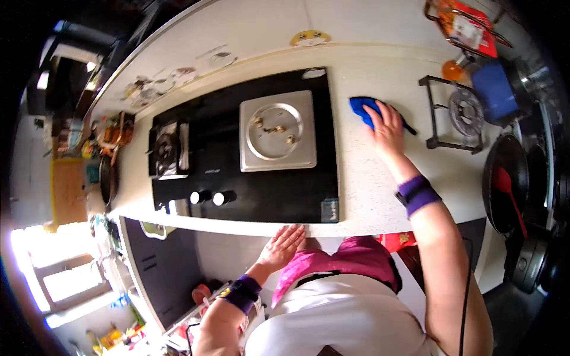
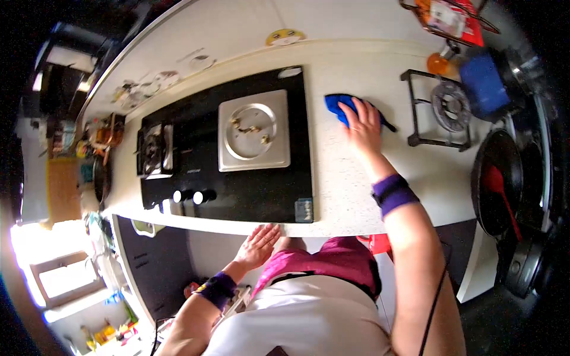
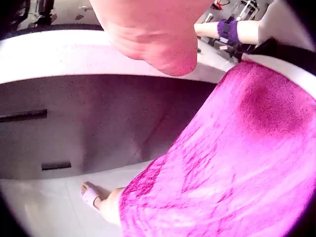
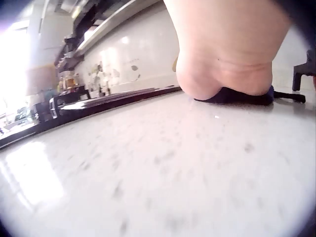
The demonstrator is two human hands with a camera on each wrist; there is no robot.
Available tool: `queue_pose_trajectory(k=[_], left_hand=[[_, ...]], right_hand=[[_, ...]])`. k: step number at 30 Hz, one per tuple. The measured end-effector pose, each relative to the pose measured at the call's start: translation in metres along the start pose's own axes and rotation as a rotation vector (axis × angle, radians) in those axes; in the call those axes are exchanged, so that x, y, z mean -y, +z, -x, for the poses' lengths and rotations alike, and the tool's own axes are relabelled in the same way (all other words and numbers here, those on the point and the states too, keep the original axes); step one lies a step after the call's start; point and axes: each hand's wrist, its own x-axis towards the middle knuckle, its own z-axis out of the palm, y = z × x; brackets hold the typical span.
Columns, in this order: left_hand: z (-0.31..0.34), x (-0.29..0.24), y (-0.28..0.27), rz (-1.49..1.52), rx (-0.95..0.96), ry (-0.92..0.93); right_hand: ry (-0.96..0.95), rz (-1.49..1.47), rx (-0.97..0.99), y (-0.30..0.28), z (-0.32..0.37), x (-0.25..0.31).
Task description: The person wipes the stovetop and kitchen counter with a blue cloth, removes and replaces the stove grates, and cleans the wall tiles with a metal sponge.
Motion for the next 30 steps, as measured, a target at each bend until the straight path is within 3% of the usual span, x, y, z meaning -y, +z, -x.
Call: queue_pose_trajectory(k=[6,8,10,12,14,16,18,20,23,27,30], left_hand=[[0.076,0.033,0.033,-0.161,-0.019,-0.594],[0.100,0.051,0.031,-0.174,-0.134,-0.861],[0.115,0.068,0.025,-0.302,-0.086,-0.981],[0.108,0.062,0.022,-0.153,-0.180,-0.963],[0.093,0.045,0.023,-0.109,-0.053,-0.777],[0.073,0.018,0.023,0.018,-0.100,-0.625],[0.075,0.020,0.028,0.017,-0.236,-0.550],[0.091,0.040,0.023,-0.113,-0.187,-0.521],[0.132,0.093,0.025,-0.086,-0.294,-0.731],[0.174,0.153,0.009,-0.133,-0.383,-0.950],[0.173,0.160,0.012,-0.162,-0.396,-1.026]], right_hand=[[-0.037,-0.064,0.140,-0.054,0.092,0.048],[-0.032,-0.102,0.223,-0.066,0.120,0.069],[-0.036,-0.113,0.285,-0.076,0.142,0.086],[-0.064,-0.119,0.316,-0.085,0.158,0.096],[-0.114,-0.161,0.345,-0.097,0.173,0.097],[-0.147,-0.164,0.361,-0.104,0.188,0.098],[-0.181,-0.146,0.367,-0.104,0.198,0.103],[-0.197,-0.160,0.361,-0.097,0.205,0.117],[-0.237,-0.132,0.304,-0.077,0.219,0.150],[-0.124,-0.069,0.207,-0.058,0.228,0.174],[-0.103,-0.024,0.197,-0.056,0.232,0.181]])
